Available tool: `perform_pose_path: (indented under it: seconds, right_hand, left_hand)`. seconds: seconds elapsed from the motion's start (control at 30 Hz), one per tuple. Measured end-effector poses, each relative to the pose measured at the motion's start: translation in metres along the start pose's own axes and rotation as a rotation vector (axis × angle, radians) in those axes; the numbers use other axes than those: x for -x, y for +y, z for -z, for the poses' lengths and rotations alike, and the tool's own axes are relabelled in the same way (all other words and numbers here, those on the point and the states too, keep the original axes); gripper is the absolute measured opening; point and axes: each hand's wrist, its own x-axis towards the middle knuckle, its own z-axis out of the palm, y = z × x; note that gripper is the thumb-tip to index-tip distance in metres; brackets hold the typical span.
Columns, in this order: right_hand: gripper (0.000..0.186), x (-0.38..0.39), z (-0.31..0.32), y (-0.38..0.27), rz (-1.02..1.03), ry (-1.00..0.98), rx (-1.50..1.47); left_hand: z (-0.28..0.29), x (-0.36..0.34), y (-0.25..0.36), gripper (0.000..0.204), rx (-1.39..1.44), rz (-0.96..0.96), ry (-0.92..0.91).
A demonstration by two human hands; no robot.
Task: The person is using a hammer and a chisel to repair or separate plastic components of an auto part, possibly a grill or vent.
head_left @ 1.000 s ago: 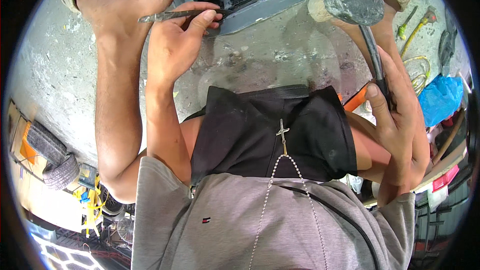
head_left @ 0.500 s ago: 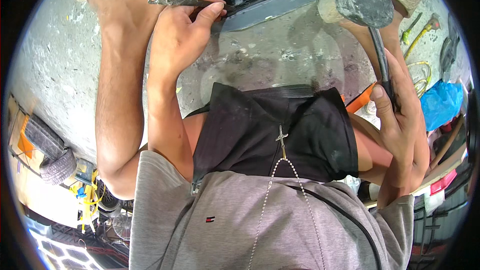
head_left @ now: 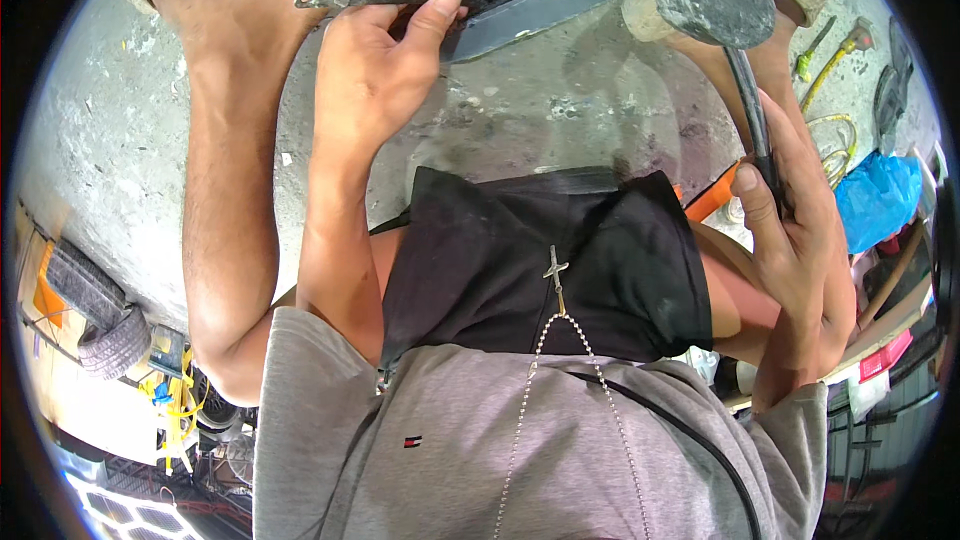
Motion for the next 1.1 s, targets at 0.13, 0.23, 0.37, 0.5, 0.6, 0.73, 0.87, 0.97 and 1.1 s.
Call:
perform_pose_path:
  seconds: [0.13, 0.23, 0.37, 0.5, 0.6, 0.73, 0.87, 0.97, 1.1]
  right_hand:
    - [0.050, 0.003, 0.003, 0.006, 0.018, -0.033, 0.048]
    - [0.049, 0.003, 0.001, 0.003, 0.000, -0.007, 0.001]
    - [0.048, 0.002, -0.003, 0.004, 0.019, 0.005, 0.026]
    - [0.047, 0.002, -0.005, 0.002, 0.019, 0.098, 0.012]
    - [0.047, 0.002, -0.009, 0.004, 0.007, 0.090, -0.012]
    - [0.047, 0.004, -0.004, 0.003, -0.057, 0.073, -0.019]
    - [0.048, 0.000, 0.003, 0.003, 0.005, 0.078, 0.033]
    - [0.049, -0.005, 0.003, -0.007, 0.064, 0.064, 0.108]
    - [0.049, -0.007, -0.001, -0.016, 0.011, -0.004, 0.083]
  left_hand:
    - [-0.024, 0.000, 0.008, 0.027, 0.056, 0.019, -0.013]
    - [-0.037, 0.002, 0.009, 0.029, 0.082, 0.047, 0.017]
    - [-0.038, 0.001, 0.005, 0.031, 0.022, -0.004, 0.043]
    - [-0.039, -0.002, 0.003, 0.030, -0.040, -0.065, 0.032]
    - [-0.037, -0.001, -0.001, 0.029, -0.094, -0.116, 0.033]
    - [-0.043, -0.005, 0.004, 0.022, -0.194, -0.167, 0.038]
    - [-0.048, -0.015, 0.004, 0.017, -0.451, -0.349, 0.145]
    - [-0.055, -0.012, 0.016, 0.011, -0.484, -0.375, 0.268]
    - [-0.067, -0.009, -0.003, 0.006, -0.501, -0.372, 0.320]
